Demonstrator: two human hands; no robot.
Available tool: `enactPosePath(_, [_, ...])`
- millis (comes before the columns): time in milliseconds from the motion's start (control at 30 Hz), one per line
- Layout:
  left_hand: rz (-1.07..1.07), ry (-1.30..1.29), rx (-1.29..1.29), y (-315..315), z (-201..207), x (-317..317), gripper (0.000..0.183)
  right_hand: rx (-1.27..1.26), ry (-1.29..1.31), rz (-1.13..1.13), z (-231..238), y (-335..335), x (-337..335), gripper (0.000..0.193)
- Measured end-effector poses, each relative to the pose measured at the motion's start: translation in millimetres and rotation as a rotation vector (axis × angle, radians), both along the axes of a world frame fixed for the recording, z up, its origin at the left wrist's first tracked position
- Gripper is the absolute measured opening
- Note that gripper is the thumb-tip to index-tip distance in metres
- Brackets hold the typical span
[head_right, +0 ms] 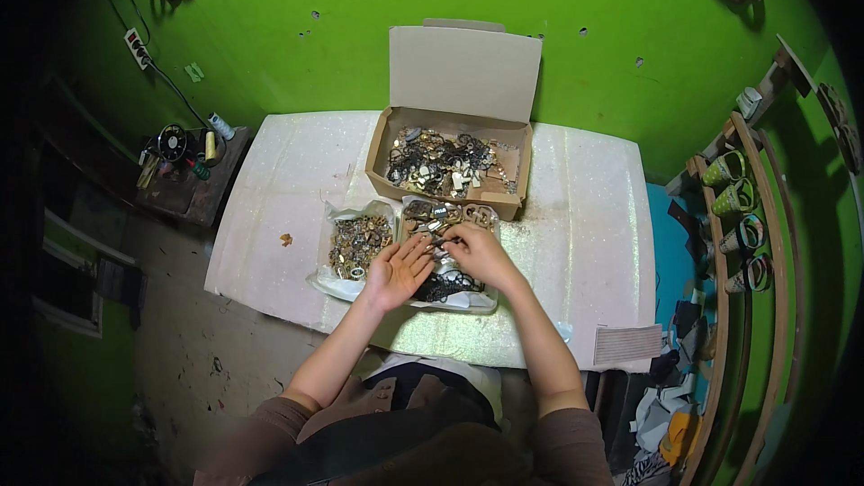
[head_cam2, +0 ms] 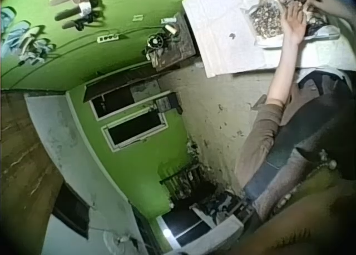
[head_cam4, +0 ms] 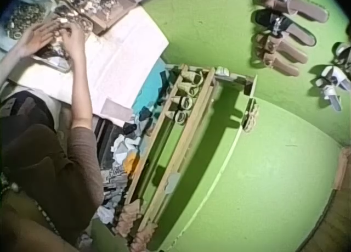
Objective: Sort various small shoe hardware components into separate containers.
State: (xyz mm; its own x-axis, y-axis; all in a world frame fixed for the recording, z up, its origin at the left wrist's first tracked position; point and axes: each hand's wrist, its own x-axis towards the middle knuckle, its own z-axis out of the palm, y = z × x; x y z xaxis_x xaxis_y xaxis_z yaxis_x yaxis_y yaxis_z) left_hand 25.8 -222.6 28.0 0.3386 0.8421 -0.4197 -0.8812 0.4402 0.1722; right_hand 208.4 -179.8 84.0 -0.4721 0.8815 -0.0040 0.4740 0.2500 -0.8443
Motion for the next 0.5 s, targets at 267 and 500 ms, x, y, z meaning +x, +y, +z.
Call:
enactPosePath(267, [0.042, 0.124, 0.037, -4.1, -5.2, -24.3, 0.044, 0.028, -0.154, -0.046, 3.8, 1.8, 28.4, 0.019])
enactPosePath(500, [-0.047, 0.42, 0.17, -2.6, 7.9, -34.4, 0.043, 0.065, -0.215, 0.125, -15.5, -14.0, -8.2, 0.019])
